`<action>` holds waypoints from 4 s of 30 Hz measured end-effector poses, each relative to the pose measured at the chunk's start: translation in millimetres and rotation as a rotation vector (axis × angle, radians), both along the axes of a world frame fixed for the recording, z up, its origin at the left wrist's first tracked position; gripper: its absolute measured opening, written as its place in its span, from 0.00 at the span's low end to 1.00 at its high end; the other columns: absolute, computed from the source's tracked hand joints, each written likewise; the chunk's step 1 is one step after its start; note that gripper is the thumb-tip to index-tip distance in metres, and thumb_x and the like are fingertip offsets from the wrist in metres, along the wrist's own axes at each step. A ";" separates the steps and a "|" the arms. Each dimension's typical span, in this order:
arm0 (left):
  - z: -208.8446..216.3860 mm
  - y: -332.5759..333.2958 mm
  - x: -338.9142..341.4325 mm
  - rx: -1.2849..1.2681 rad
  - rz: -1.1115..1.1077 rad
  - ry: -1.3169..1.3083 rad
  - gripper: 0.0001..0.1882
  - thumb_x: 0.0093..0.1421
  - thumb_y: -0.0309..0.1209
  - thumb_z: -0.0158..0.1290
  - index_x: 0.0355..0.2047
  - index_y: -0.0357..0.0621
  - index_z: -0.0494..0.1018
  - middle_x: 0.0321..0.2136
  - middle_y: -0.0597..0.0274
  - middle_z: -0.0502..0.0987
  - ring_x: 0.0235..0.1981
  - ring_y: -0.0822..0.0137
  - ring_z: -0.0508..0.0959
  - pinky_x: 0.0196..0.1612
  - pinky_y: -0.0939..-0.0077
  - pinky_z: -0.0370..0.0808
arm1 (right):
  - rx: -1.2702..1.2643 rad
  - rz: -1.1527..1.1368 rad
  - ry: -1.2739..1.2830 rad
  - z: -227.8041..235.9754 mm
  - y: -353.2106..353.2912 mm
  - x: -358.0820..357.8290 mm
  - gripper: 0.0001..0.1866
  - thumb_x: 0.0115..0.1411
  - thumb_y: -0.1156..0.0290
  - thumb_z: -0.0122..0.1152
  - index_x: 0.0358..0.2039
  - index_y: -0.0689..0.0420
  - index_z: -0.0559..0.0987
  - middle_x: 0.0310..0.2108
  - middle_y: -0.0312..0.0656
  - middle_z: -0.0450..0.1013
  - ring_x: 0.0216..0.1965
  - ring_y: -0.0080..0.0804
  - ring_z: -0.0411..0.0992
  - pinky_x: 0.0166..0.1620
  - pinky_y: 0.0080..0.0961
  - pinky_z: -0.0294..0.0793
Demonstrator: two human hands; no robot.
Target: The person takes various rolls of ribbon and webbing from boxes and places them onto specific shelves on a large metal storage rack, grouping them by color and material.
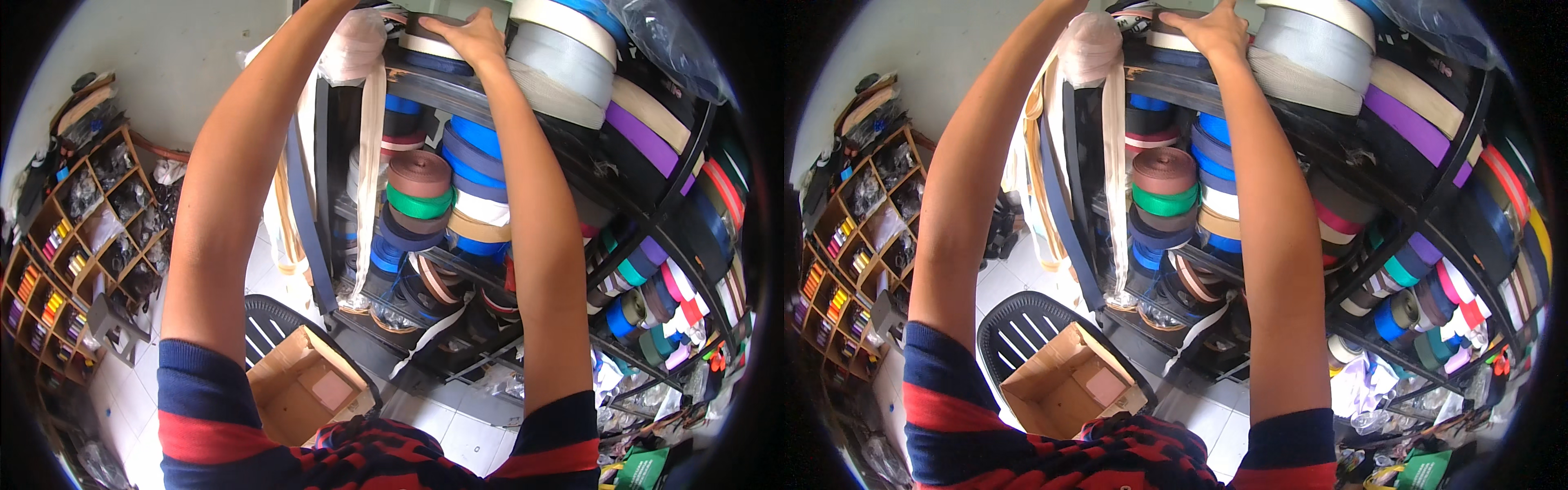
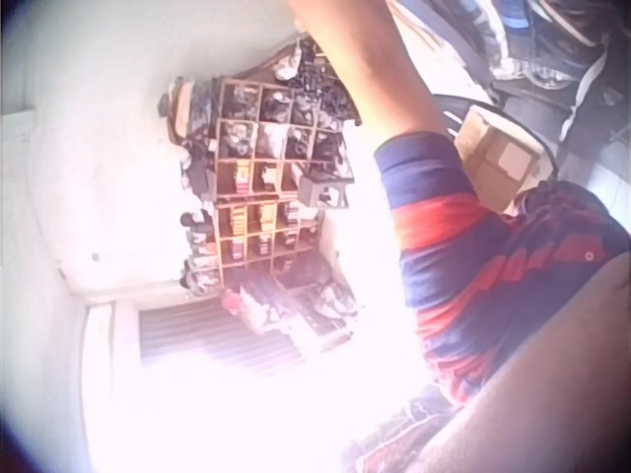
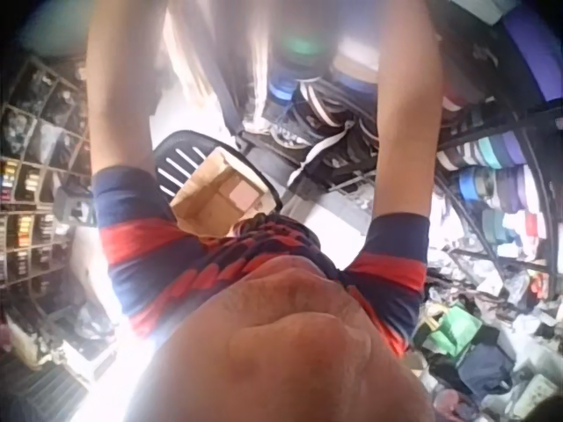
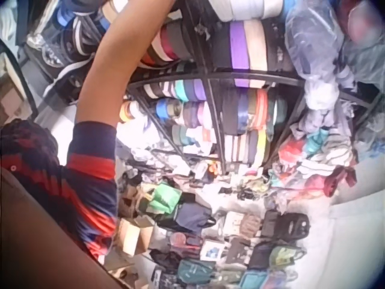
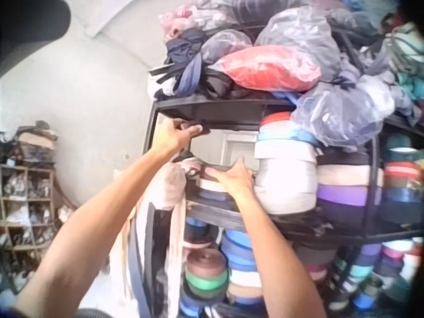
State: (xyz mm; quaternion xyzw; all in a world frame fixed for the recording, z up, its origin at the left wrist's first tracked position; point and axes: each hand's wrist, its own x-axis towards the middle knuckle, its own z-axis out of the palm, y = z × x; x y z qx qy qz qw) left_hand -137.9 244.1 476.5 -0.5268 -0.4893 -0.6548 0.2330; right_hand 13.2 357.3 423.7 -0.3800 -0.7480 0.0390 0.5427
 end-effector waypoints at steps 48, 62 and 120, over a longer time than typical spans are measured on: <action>-190.3 -187.1 83.1 -0.035 -1.163 -0.040 0.33 0.58 0.54 0.45 0.54 0.39 0.64 0.50 0.50 0.68 0.50 0.57 0.71 0.51 0.63 0.68 | 0.133 0.502 0.229 -153.8 -196.7 136.6 0.35 0.54 0.59 0.64 0.56 0.66 0.64 0.51 0.51 0.69 0.51 0.38 0.70 0.55 0.31 0.66; -296.4 -169.2 312.3 -0.416 -1.744 -0.175 0.52 0.51 0.70 0.44 0.62 0.40 0.53 0.58 0.39 0.60 0.54 0.47 0.69 0.52 0.51 0.68 | -0.510 0.014 0.682 -342.0 -394.2 383.5 0.17 0.61 0.78 0.54 0.52 0.60 0.67 0.47 0.45 0.72 0.48 0.33 0.73 0.48 0.25 0.70; -787.1 -798.1 857.2 -2.109 -1.758 0.811 0.14 0.62 0.23 0.45 0.49 0.39 0.66 0.41 0.49 0.74 0.43 0.59 0.76 0.47 0.67 0.72 | -1.676 -1.279 0.188 -838.9 -1048.2 772.8 0.25 0.51 0.67 0.60 0.52 0.52 0.69 0.56 0.52 0.62 0.55 0.53 0.64 0.50 0.64 0.65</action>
